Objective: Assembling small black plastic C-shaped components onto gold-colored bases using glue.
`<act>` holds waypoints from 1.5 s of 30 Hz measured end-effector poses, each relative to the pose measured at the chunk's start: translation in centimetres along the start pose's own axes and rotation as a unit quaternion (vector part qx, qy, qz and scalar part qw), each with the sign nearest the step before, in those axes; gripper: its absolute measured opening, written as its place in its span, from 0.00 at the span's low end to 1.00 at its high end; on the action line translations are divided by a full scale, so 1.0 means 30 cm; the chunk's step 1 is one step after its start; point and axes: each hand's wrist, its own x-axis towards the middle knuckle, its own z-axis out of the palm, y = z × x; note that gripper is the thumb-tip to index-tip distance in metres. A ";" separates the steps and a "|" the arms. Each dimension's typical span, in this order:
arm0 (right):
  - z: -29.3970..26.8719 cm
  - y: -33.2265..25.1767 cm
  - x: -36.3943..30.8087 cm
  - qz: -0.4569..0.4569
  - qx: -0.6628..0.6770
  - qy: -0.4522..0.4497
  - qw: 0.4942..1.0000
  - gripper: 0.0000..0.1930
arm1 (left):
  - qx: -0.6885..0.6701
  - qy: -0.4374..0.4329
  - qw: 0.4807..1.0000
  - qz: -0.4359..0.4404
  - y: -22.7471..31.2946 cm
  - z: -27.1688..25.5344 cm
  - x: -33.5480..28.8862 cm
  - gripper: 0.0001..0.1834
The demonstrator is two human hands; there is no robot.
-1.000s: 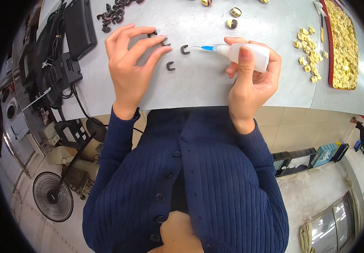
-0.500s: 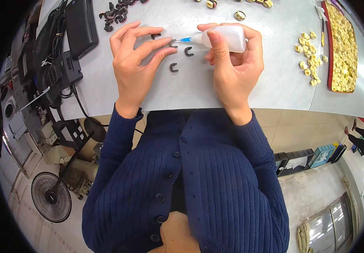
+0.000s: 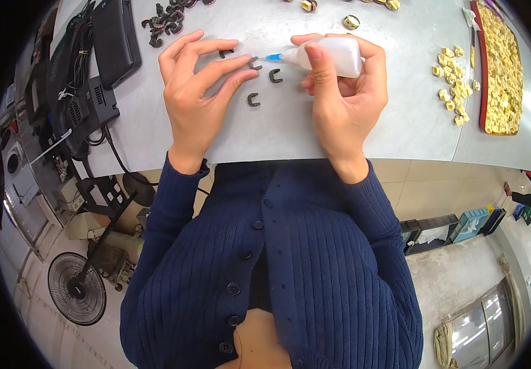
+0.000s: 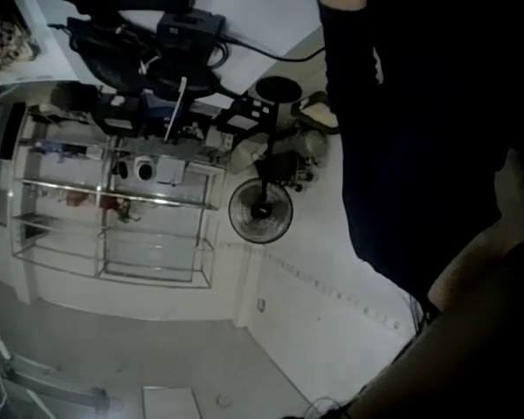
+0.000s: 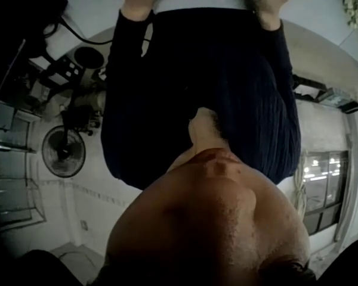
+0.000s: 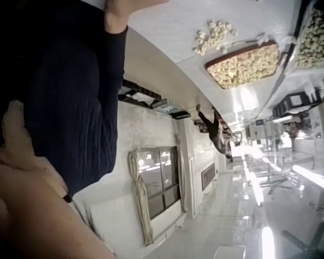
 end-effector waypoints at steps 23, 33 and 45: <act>-0.009 -0.004 -0.014 0.011 -0.021 0.004 1.000 0.12 | 0.007 -0.006 1.000 -0.004 -0.002 -0.003 -0.013 0.11; -0.034 0.022 0.012 0.015 0.036 0.045 0.998 0.11 | 0.001 0.005 1.000 0.017 -0.063 -0.031 0.041 0.12; -0.036 0.010 -0.008 0.063 0.111 0.080 0.989 0.10 | -0.040 -0.145 0.988 -0.014 0.014 -0.090 0.094 0.09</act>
